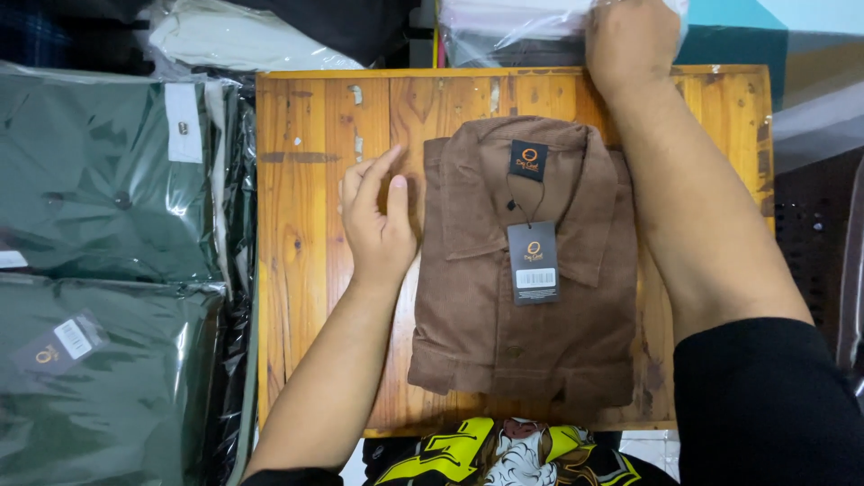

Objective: Folding a brown shirt and placing it into a clear plastic bag for packaging.

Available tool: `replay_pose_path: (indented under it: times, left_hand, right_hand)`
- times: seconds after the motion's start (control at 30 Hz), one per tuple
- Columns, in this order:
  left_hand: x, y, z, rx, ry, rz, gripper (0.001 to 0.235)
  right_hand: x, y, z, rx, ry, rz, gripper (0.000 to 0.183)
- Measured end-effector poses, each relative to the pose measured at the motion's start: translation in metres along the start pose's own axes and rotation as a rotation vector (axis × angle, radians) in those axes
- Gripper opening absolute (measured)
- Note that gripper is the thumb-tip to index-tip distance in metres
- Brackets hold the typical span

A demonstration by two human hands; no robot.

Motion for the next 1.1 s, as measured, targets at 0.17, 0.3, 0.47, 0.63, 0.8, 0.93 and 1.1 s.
replay_pose_path:
  times: [0.17,0.3,0.47,0.63,0.8,0.93,1.1]
  left_hand:
    - [0.002,0.0,-0.002,0.02,-0.023,0.001,0.029]
    - [0.0,-0.002,0.0,0.047,-0.029,-0.02,0.026]
    - [-0.002,-0.001,0.001,0.04,-0.053,-0.03,0.027]
    - [-0.005,0.0,-0.001,0.007,-0.132,-0.051,0.028]
    - [-0.005,0.0,0.0,-0.025,-0.151,-0.044,0.029]
    - [-0.008,0.002,-0.006,-0.033,-0.165,-0.042,0.029]
    - [-0.009,0.003,-0.006,-0.039,-0.182,-0.053,0.028]
  right_hand:
    - [-0.018,0.006,0.009,-0.07,-0.059,-0.084,0.021]
    - [-0.02,0.012,0.019,-0.208,-0.281,-0.127,0.016]
    - [-0.012,0.011,0.014,-0.154,-0.381,-0.191,0.013]
    - [0.014,0.015,0.01,-0.115,-0.501,-0.163,0.008]
    - [0.029,0.029,0.014,-0.001,-0.395,-0.052,0.01]
    - [0.045,0.036,0.027,-0.02,-0.477,0.027,0.014]
    - [0.07,0.029,0.032,-0.084,-0.611,0.016,0.012]
Point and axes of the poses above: each hand's wrist, its own y-axis away from the middle knuckle, its own x-axis out of the back of the hand, z = x × y, the point moved 8 cm from there along -y, towards the middle knuckle, and after that the axes turned 2 degrees about -x, right-handed, at the moved point
